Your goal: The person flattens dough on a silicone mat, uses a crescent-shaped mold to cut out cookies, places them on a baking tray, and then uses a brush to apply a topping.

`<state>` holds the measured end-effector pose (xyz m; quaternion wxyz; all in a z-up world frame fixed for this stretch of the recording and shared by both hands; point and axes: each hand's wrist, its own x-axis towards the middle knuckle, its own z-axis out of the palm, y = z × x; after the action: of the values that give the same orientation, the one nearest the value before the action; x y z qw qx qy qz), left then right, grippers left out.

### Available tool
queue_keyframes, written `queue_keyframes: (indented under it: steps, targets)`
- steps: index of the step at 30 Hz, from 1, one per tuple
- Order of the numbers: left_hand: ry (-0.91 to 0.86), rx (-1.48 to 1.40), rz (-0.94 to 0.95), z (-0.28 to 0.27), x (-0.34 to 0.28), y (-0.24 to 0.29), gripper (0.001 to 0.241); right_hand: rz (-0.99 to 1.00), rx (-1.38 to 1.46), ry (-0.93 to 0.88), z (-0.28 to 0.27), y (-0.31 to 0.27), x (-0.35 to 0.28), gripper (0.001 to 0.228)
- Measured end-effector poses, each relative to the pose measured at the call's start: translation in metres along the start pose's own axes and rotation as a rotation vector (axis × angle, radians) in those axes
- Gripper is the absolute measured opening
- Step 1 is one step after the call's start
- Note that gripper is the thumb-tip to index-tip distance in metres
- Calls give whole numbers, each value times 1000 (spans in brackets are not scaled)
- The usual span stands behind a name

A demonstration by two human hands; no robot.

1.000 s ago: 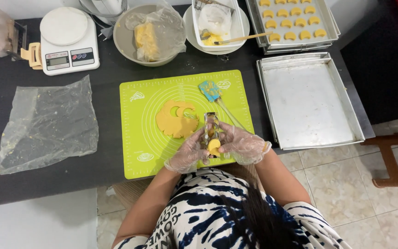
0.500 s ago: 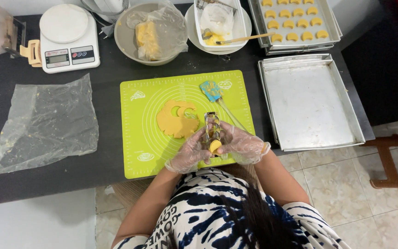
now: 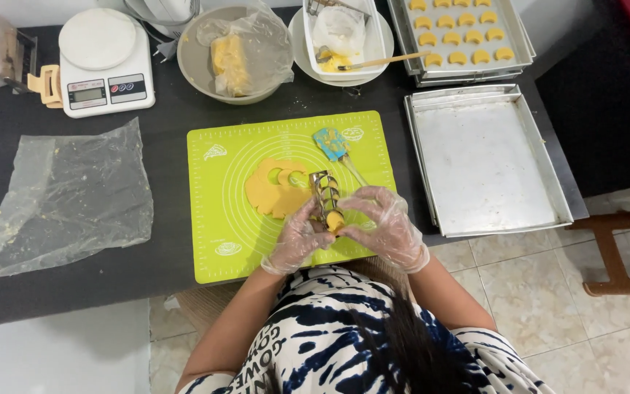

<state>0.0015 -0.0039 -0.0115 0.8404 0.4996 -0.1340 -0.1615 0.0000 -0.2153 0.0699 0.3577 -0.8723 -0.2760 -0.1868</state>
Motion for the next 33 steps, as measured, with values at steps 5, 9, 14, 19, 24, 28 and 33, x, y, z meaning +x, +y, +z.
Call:
queue_keyframes:
  steps: [5, 9, 14, 19, 24, 28, 33]
  targets:
    - [10, 15, 35, 7, 0, 6, 98, -230, -181, 133, 3, -10, 10, 26]
    - [11, -12, 46, 6, 1, 4, 99, -329, -234, 207, 5, -13, 16, 22]
    - [-3, -60, 57, 13, 5, 16, 98, -335, -175, 232, 9, -17, 19, 24]
    - [-2, -90, 36, 13, 2, 10, 94, -356, -146, 199, 7, -17, 19, 20]
    - [-7, -132, 6, 16, 3, 17, 97, -433, -149, 229, 10, -12, 20, 19]
    - [8, -142, 22, 14, 2, 16, 94, -450, -158, 253, 13, 9, 8, 19]
    - [4, -102, -27, 2, 2, 7, 97, -263, -245, 258, -23, 79, 4, 32]
